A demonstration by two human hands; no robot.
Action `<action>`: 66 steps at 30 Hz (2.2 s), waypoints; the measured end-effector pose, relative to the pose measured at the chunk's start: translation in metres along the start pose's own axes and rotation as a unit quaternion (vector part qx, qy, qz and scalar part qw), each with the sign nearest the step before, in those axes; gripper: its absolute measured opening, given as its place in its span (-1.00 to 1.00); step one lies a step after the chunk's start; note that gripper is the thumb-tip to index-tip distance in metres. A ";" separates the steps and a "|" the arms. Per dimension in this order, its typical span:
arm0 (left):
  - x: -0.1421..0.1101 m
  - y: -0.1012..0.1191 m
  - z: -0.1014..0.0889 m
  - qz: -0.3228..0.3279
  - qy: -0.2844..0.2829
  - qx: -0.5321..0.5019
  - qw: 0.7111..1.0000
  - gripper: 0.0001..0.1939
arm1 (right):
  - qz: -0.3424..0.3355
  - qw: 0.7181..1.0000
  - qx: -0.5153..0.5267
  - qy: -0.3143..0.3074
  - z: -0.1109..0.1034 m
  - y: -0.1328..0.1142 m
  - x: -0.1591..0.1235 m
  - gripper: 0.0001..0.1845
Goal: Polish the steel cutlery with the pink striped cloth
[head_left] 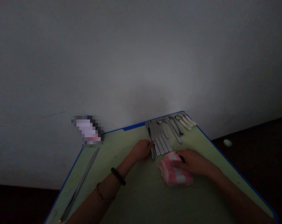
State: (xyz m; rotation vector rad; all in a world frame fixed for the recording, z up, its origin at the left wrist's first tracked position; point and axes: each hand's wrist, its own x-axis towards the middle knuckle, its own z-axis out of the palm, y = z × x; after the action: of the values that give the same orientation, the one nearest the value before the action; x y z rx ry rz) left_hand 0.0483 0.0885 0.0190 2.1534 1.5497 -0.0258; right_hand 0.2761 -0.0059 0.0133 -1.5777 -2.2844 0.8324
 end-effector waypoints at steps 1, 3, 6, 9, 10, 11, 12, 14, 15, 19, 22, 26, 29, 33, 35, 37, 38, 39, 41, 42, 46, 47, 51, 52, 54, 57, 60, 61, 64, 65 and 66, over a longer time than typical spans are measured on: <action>0.000 0.001 0.000 -0.002 0.019 0.031 0.999 -0.41 | 0.002 1.000 -0.002 0.001 0.000 -0.001 0.000 -0.52; -0.001 0.003 0.000 -0.008 0.047 0.086 0.995 -0.44 | 0.005 1.000 0.000 0.002 -0.001 -0.002 0.000 -0.52; -0.006 0.005 0.001 -0.014 0.065 0.148 0.987 -0.45 | 0.009 1.000 0.011 -0.003 -0.003 -0.005 -0.001 -0.54; -0.012 0.004 0.001 -0.015 0.071 0.187 0.980 -0.47 | 0.006 1.000 0.020 -0.015 -0.004 -0.006 -0.001 -0.57; -0.014 0.004 0.002 -0.013 0.072 0.195 0.978 -0.48 | 0.007 1.000 0.016 -0.016 -0.004 -0.006 -0.001 -0.56; -0.015 0.004 0.002 -0.010 0.073 0.201 0.977 -0.49 | 0.009 1.000 0.011 -0.015 -0.004 -0.006 -0.001 -0.56; -0.016 0.004 0.003 -0.007 0.074 0.206 0.976 -0.50 | 0.009 1.000 0.006 -0.014 -0.004 -0.007 -0.002 -0.55; -0.016 0.003 0.004 0.003 0.077 0.211 0.974 -0.52 | 0.007 1.000 -0.005 -0.009 -0.003 -0.008 -0.002 -0.56; -0.016 0.004 0.004 0.010 0.078 0.212 0.974 -0.53 | 0.005 1.000 -0.012 -0.006 -0.003 -0.008 -0.002 -0.56; -0.016 0.004 0.006 0.035 0.081 0.206 0.974 -0.58 | -0.008 1.000 -0.029 0.002 0.000 -0.011 -0.001 -0.56; -0.016 0.001 0.006 0.048 0.082 0.193 0.977 -0.60 | -0.023 1.000 -0.015 0.011 0.004 -0.013 0.000 -0.56; -0.026 -0.011 0.000 0.057 0.080 0.167 0.981 -0.58 | -0.032 0.997 0.060 0.022 0.011 -0.024 0.002 -0.60; -0.040 -0.029 -0.009 0.060 0.061 0.146 0.986 -0.64 | -0.055 0.992 0.106 0.039 0.015 -0.041 0.009 -0.62; -0.063 -0.057 -0.027 0.058 0.022 0.114 0.992 -0.70 | -0.080 0.989 0.111 0.051 0.017 -0.070 0.031 -0.62; -0.073 -0.072 -0.040 0.047 0.005 0.098 0.994 -0.70 | -0.086 0.991 0.078 0.064 0.018 -0.083 0.048 -0.61; -0.081 -0.086 -0.056 0.028 0.001 0.084 0.996 -0.68 | -0.091 0.992 0.030 0.081 0.019 -0.096 0.069 -0.63; -0.084 -0.094 -0.065 0.017 0.008 0.077 0.997 -0.67 | -0.096 0.991 0.006 0.091 0.019 -0.103 0.080 -0.65; -0.086 -0.101 -0.074 0.004 0.022 0.072 0.997 -0.64 | -0.101 0.990 -0.017 0.100 0.019 -0.109 0.091 -0.69; -0.089 -0.117 -0.090 -0.022 0.054 0.066 0.996 -0.59 | -0.113 0.986 -0.052 0.112 0.018 -0.122 0.114 -0.77; -0.090 -0.126 -0.096 -0.034 0.068 0.065 0.995 -0.57 | -0.116 0.985 -0.062 0.111 0.018 -0.129 0.125 -0.80; -0.095 -0.164 -0.110 -0.078 0.072 0.059 0.993 -0.61 | -0.098 0.990 -0.100 0.034 0.020 -0.149 0.158 -0.76; -0.097 -0.174 -0.111 -0.090 0.063 0.057 0.992 -0.63 | -0.091 0.989 -0.112 0.014 0.023 -0.153 0.164 -0.76; -0.102 -0.200 -0.106 -0.147 0.026 0.042 0.988 -0.58 | -0.090 0.986 -0.134 0.031 0.038 -0.157 0.181 -0.40; -0.102 -0.204 -0.105 -0.159 0.017 0.038 0.986 -0.57 | -0.098 0.985 -0.137 0.040 0.042 -0.157 0.183 -0.32; -0.102 -0.208 -0.103 -0.177 0.000 0.030 0.984 -0.57 | -0.117 0.981 -0.145 0.048 0.046 -0.157 0.186 -0.28; -0.102 -0.211 -0.102 -0.196 -0.013 0.025 0.980 -0.60 | -0.113 0.980 -0.150 0.070 0.047 -0.160 0.183 -0.35; -0.102 -0.211 -0.102 -0.221 -0.010 0.028 0.975 -0.58 | -0.089 0.983 -0.148 0.059 0.049 -0.166 0.178 -0.50; -0.101 -0.210 -0.101 -0.231 -0.011 0.030 0.972 -0.59 | -0.088 0.985 -0.145 0.045 0.052 -0.169 0.176 -0.55; -0.097 -0.204 -0.100 -0.258 -0.023 0.031 0.965 -0.70 | -0.094 0.986 -0.136 0.013 0.060 -0.172 0.174 -0.58; -0.096 -0.201 -0.099 -0.262 -0.027 0.029 0.964 -0.74 | -0.096 0.986 -0.136 0.011 0.062 -0.172 0.173 -0.59; -0.095 -0.199 -0.099 -0.264 -0.029 0.026 0.964 -0.78 | -0.098 0.986 -0.137 0.012 0.063 -0.171 0.173 -0.60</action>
State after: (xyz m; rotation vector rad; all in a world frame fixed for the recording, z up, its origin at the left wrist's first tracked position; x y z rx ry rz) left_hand -0.1895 0.0902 0.0602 1.6950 2.0583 -0.3053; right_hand 0.0447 0.0891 0.0408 -1.4206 -2.5724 0.4637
